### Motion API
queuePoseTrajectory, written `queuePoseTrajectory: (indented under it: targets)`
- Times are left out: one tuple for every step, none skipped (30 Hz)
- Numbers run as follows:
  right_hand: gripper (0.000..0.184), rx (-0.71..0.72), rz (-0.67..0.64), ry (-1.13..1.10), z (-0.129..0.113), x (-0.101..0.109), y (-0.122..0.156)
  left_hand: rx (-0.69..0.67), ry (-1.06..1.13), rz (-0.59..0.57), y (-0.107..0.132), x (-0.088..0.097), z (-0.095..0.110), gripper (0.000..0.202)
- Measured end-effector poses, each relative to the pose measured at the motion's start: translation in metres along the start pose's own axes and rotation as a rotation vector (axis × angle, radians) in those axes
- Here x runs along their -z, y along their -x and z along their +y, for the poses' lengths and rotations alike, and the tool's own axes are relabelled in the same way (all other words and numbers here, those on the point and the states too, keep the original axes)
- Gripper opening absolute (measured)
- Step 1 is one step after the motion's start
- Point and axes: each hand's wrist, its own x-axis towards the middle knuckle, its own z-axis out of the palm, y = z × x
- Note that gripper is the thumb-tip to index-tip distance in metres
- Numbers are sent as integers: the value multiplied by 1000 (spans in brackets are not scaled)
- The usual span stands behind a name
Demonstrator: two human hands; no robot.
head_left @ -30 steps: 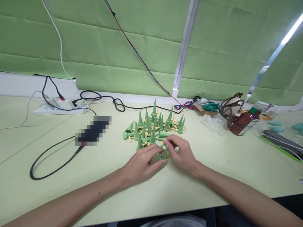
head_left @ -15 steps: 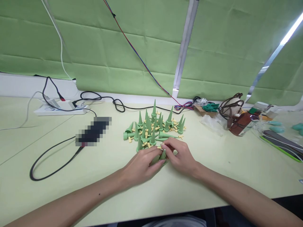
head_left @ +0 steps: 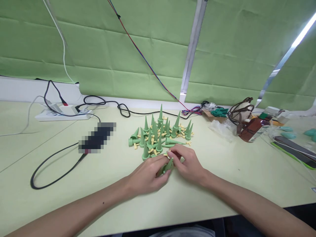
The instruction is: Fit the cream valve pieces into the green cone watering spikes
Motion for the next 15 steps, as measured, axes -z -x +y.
queuePoseTrajectory:
  targets:
    - [24,-4,0,4,0,0,0,-6,9,2,0,0,0,12]
    - [25,-6,2,8,0,0,-1,-11,17,3,0,0,1,11]
    - [26,-7,7,12,0,1,-1,-13,21,4,0,0,1,11]
    - [26,-6,14,15,0,1,-1,-13,23,8,0,0,1,11]
    - [26,-4,22,17,0,1,-1,-11,23,13,1,0,1,11]
    - [26,-3,30,17,0,1,-1,-8,22,23,1,0,0,11]
    - [26,-3,36,16,0,1,-1,-4,22,34,1,-1,0,10]
    - [26,-4,42,15,0,1,-1,-1,24,45,2,-1,-1,9]
    - [25,-7,46,14,0,1,-1,3,27,57,2,-2,-1,8]
    - [25,-9,51,12,-1,1,-1,9,33,68,2,-2,-2,7]
    - [24,-10,56,11,-1,1,-1,19,40,80,3,-3,-2,7]
    - [24,-10,61,11,-1,1,0,32,49,92,3,-2,-2,7]
    - [23,-9,65,11,-1,1,0,47,59,105,2,-2,-2,8]
    - [23,-6,67,10,-1,1,-1,63,70,121,2,-1,-2,8]
    - [22,-4,69,11,-1,1,-1,77,80,134,1,-1,-2,8]
